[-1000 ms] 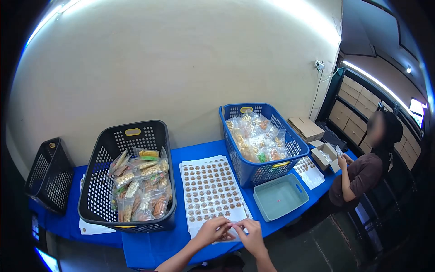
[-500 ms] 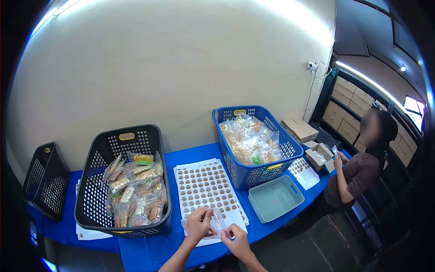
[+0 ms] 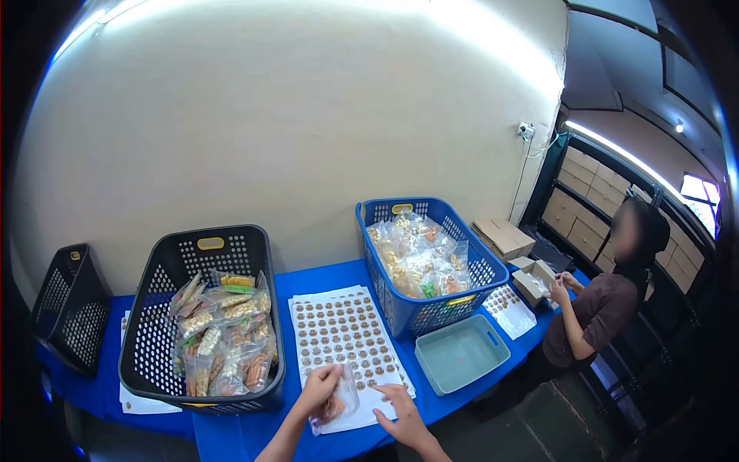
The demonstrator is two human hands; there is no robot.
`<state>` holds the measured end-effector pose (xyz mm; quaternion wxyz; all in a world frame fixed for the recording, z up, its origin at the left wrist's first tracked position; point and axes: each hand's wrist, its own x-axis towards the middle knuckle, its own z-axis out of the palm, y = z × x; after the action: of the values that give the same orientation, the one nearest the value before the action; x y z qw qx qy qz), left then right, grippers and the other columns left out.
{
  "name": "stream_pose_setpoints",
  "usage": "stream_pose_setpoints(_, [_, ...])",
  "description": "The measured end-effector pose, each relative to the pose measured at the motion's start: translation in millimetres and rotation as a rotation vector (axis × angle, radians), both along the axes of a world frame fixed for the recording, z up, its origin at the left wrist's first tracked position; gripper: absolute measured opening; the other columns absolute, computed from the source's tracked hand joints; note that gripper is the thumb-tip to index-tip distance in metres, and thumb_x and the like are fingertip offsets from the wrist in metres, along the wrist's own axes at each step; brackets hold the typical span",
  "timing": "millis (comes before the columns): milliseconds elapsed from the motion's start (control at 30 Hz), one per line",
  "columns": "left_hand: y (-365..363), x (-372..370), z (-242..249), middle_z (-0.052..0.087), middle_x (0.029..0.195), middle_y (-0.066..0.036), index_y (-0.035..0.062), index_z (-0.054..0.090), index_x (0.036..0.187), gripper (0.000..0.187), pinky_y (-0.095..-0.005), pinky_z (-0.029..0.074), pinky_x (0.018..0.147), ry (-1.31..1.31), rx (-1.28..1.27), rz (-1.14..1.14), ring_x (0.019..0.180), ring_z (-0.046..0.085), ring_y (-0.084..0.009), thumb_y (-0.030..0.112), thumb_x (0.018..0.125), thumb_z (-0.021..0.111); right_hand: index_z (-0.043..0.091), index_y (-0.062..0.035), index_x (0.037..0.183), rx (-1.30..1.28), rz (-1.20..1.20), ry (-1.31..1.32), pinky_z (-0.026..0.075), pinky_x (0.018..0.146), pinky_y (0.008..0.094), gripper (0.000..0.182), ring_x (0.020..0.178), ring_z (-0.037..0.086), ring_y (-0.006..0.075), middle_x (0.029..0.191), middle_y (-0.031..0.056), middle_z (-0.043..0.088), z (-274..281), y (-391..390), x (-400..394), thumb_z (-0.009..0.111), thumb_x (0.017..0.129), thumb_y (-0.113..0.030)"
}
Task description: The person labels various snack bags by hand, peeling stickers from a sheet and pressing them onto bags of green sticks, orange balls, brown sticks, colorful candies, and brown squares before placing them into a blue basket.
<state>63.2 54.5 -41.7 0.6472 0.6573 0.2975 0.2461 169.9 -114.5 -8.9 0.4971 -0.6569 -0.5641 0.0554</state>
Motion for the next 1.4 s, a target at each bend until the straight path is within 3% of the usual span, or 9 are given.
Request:
stream_pose_setpoints(33, [3, -1, -15, 0.050, 0.066, 0.005, 0.0017, 0.059, 0.088, 0.024, -0.0196, 0.037, 0.054, 0.081, -0.016, -0.157, 0.061, 0.044, -0.0034, 0.023, 0.088, 0.047, 0.051, -0.0092, 0.111, -0.085, 0.069, -0.202, 0.039, 0.080, 0.0341, 0.041, 0.098, 0.046, 0.0267, 0.114, 0.0120, 0.045, 3, 4, 4, 0.062, 0.072, -0.012])
stream_pose_setpoints(200, [-4, -9, -43, 0.055, 0.083, 0.002, 0.0023, 0.052, 0.111, 0.032, -0.0187, 0.041, 0.065, 0.102, -0.211, -0.628, 0.075, 0.049, -0.0048, 0.024, 0.089, 0.046, 0.059, -0.0112, 0.092, -0.129, 0.299, -0.258, 0.032, 0.088, 0.0377, 0.023, 0.103, 0.044, 0.0255, 0.109, 0.0061, 0.051, 11, 17, -3, 0.064, 0.070, -0.015])
stream_pose_setpoints(267, [-16, -16, -5, 0.056, 0.097, -0.002, 0.0044, 0.048, 0.117, 0.034, -0.0204, 0.040, 0.079, 0.152, -0.250, -0.561, 0.091, 0.049, -0.0075, 0.025, 0.091, 0.043, 0.059, -0.0106, 0.087, -0.159, 0.320, -0.329, 0.032, 0.087, 0.0374, 0.018, 0.102, 0.045, 0.0236, 0.106, 0.0044, 0.053, 11, 19, 3, 0.064, 0.070, -0.015])
stream_pose_setpoints(333, [-11, -19, -15, 0.058, 0.100, -0.004, 0.0034, 0.049, 0.115, 0.034, -0.0236, 0.041, 0.081, -0.097, 0.174, -0.503, 0.093, 0.052, -0.0102, 0.025, 0.090, 0.043, 0.058, -0.0071, 0.084, -0.147, 0.380, -0.149, 0.036, 0.080, 0.0344, 0.013, 0.089, 0.052, 0.0217, 0.091, 0.0049, 0.058, 5, 23, 12, 0.062, 0.073, -0.014])
stream_pose_setpoints(667, [-28, -18, 5, 0.061, 0.080, -0.009, 0.0030, 0.059, 0.086, 0.011, -0.0248, 0.045, 0.065, 0.015, 0.587, -0.137, 0.073, 0.058, -0.0141, 0.012, 0.083, 0.054, 0.055, -0.0009, 0.074, -0.342, 0.185, 0.057, 0.042, 0.055, 0.0328, 0.022, 0.061, 0.055, 0.0258, 0.067, 0.0120, 0.056, -4, 36, 9, 0.059, 0.077, -0.022])
stream_pose_setpoints(833, [-34, -16, 22, 0.058, 0.063, -0.007, 0.0034, 0.060, 0.081, 0.006, -0.0275, 0.043, 0.058, 0.076, 0.238, -0.043, 0.064, 0.057, -0.0166, 0.008, 0.078, 0.057, 0.051, -0.0021, 0.068, -0.262, 0.166, 0.014, 0.041, 0.052, 0.0357, 0.027, 0.056, 0.053, 0.0268, 0.058, 0.0126, 0.052, 5, 40, 3, 0.059, 0.077, -0.027])
stream_pose_setpoints(933, [-33, -10, 12, 0.060, 0.065, -0.006, 0.0046, 0.061, 0.077, 0.005, -0.0275, 0.042, 0.059, -0.065, 0.759, 0.179, 0.060, 0.056, -0.0179, 0.008, 0.077, 0.058, 0.050, -0.0020, 0.066, -0.162, 0.102, -0.047, 0.040, 0.051, 0.0354, 0.026, 0.054, 0.052, 0.0266, 0.058, 0.0127, 0.051, 12, 39, -6, 0.058, 0.077, -0.024])
stream_pose_setpoints(1133, [-33, 5, 11, 0.059, 0.062, -0.005, 0.0037, 0.060, 0.073, 0.009, -0.0287, 0.041, 0.059, -0.015, 0.584, 0.334, 0.059, 0.055, -0.0207, 0.011, 0.078, 0.058, 0.048, 0.0002, 0.063, -0.218, 0.255, 0.156, 0.038, 0.047, 0.0274, 0.022, 0.047, 0.046, 0.0148, 0.053, 0.0077, 0.048, -14, 28, 8, 0.060, 0.075, -0.015])
stream_pose_setpoints(1400, [-33, 13, -10, 0.060, 0.065, -0.007, 0.0029, 0.060, 0.074, 0.016, -0.0302, 0.041, 0.057, 0.028, 0.412, 0.337, 0.060, 0.054, -0.0201, 0.017, 0.081, 0.056, 0.053, 0.0011, 0.073, -0.337, 0.255, 0.337, 0.039, 0.050, 0.0288, 0.019, 0.049, 0.046, 0.0150, 0.056, 0.0080, 0.050, -25, 12, 8, 0.057, 0.074, -0.017])
